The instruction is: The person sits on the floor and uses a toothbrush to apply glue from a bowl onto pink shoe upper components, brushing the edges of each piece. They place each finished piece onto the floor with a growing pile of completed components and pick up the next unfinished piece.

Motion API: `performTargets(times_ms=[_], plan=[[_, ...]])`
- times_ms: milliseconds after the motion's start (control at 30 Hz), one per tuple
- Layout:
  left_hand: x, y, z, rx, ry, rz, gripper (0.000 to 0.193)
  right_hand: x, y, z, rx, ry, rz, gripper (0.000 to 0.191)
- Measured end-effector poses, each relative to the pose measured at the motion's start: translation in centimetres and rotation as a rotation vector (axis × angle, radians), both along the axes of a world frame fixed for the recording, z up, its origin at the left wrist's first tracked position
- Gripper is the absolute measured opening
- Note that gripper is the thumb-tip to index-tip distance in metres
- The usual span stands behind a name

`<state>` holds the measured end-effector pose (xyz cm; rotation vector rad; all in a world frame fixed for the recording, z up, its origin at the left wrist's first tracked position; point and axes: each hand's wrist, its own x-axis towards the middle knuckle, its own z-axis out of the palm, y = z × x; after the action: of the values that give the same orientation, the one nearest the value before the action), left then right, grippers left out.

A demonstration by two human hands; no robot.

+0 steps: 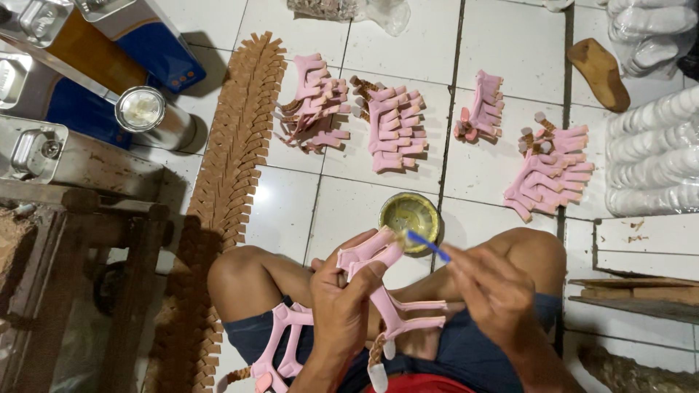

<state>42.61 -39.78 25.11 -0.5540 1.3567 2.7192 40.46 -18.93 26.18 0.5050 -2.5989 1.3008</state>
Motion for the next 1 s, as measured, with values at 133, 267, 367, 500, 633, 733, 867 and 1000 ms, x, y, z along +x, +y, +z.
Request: performTargets(times_ms=[133, 267, 367, 500, 633, 733, 867, 1000], plan=[[0.0, -0.1, -0.2, 0.064, 0.018, 0.011, 0.052, 0.3, 1.0, 0.4, -0.03, -0.044, -0.057, 0.029], [-0.1, 0.1, -0.4, 0.063, 0.007, -0.006, 0.054, 0.2, 1.2, 0.3, -0.072, -0.134, 0.054, 0.032], [-0.1, 0.2, -0.3, 0.154, 0.057, 0.009, 0.053, 0.0, 0.8, 0.3, -0.03, -0.203, -0.069, 0.032], [-0.1, 0.3, -0.3, 0.124, 0.04, 0.002, 0.054, 0.7, 0.9, 0.5, -0.086, -0.062, -0.033, 0.028], [-0.2, 0.4, -0.5, 0.183, 0.041, 0.001, 0.053, -0.3, 1.6, -2.1, -0.022, -0.17, -0.097, 0.029], [-0.3, 0.0, -0.5, 0.207, 0.034, 0.049, 0.053, -0.8, 2.0, -5.4, -0.496, -0.451, -0.144, 0.034], [-1.0, 0.1, -0.8, 0.177, 0.037, 0.092, 0.053, 2.0, 1.5, -8.3, -1.11, -0.473, 0.168, 0.05], [-1.0, 0.8, -2.1, 0.179, 0.007, 0.117, 0.051, 3.3, 0.4, -8.9, -0.639, -0.477, 0.032, 0.03]])
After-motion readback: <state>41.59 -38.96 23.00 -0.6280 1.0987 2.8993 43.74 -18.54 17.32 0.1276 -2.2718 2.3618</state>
